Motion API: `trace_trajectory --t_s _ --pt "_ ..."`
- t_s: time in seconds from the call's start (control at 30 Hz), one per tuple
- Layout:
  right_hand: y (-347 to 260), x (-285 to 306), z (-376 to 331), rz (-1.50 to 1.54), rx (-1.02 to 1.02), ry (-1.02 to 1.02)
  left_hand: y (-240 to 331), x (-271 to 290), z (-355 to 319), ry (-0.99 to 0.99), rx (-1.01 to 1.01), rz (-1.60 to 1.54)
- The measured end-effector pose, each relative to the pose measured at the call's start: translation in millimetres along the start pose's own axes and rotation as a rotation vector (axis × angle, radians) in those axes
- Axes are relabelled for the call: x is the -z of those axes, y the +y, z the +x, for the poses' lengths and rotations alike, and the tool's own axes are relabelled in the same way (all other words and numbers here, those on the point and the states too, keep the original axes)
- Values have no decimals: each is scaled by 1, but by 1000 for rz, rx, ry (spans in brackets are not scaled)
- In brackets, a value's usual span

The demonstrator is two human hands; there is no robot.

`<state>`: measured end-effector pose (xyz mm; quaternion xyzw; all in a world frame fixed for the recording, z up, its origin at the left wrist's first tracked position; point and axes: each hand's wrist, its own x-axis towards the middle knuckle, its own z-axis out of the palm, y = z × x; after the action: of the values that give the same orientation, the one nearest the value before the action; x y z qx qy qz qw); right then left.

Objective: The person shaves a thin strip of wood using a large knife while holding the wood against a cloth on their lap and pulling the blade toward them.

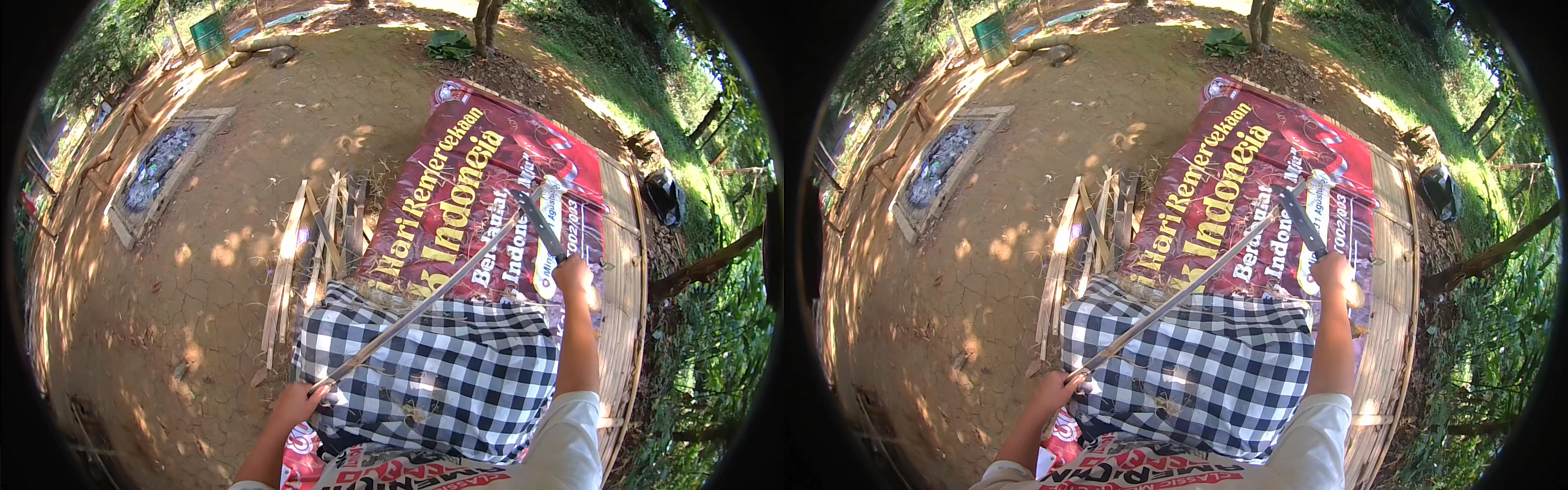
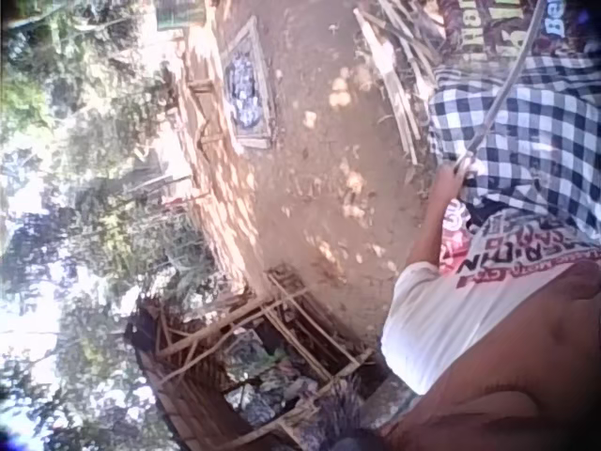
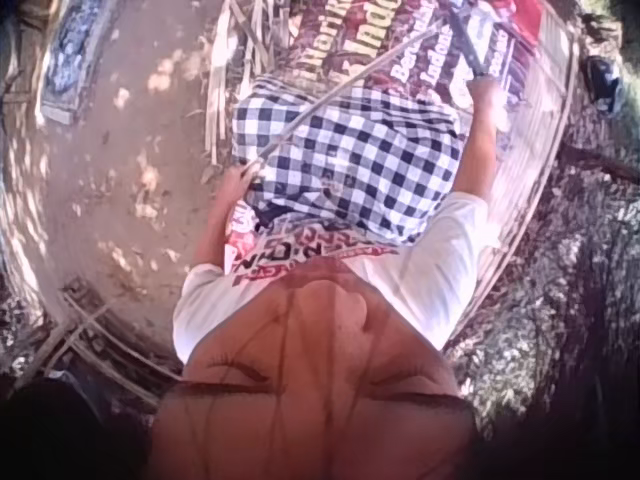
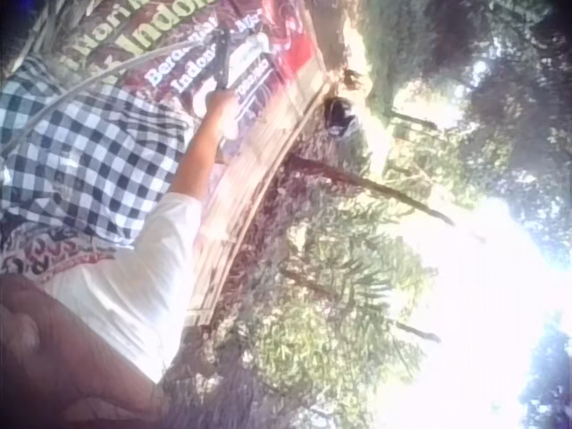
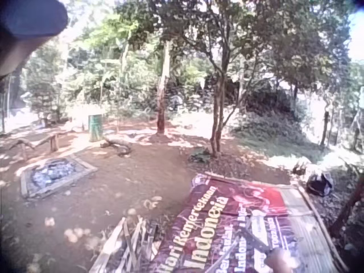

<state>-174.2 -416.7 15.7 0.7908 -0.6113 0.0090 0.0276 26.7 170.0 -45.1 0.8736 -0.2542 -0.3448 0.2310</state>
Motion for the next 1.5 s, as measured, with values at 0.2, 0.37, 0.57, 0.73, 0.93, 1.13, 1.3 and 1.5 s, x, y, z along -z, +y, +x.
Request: trace_trajectory --t_s 0.2,0.37,0.57,0.73,0.93,1.13,1.3,1.5 --pt "50 -21 -5 220 -132 -50 -10 -20 0 74 -45 -139" --pt "51 -29 -31 341 -60 -27 -8 -15 -2 30 37 -213" --pt "55 -60 -26 747 32 -46 10 -7 -1 0 72 -173" --pt "16 -18 -51 973 103 -55 -5 -13 2 31 123 -257" --pt "-11 17 -91 1107 299 -315 -7 -17 3 65 82 -279" --pt "-55 23 -136 1375 380 -887 17 -6 1 65 94 -209" --pt "-80 19 -154 1352 362 -1068 -2 -16 5 107 43 -182" --pt "-88 14 -169 1406 196 -1057 -14 -35 0 326 -20 143"
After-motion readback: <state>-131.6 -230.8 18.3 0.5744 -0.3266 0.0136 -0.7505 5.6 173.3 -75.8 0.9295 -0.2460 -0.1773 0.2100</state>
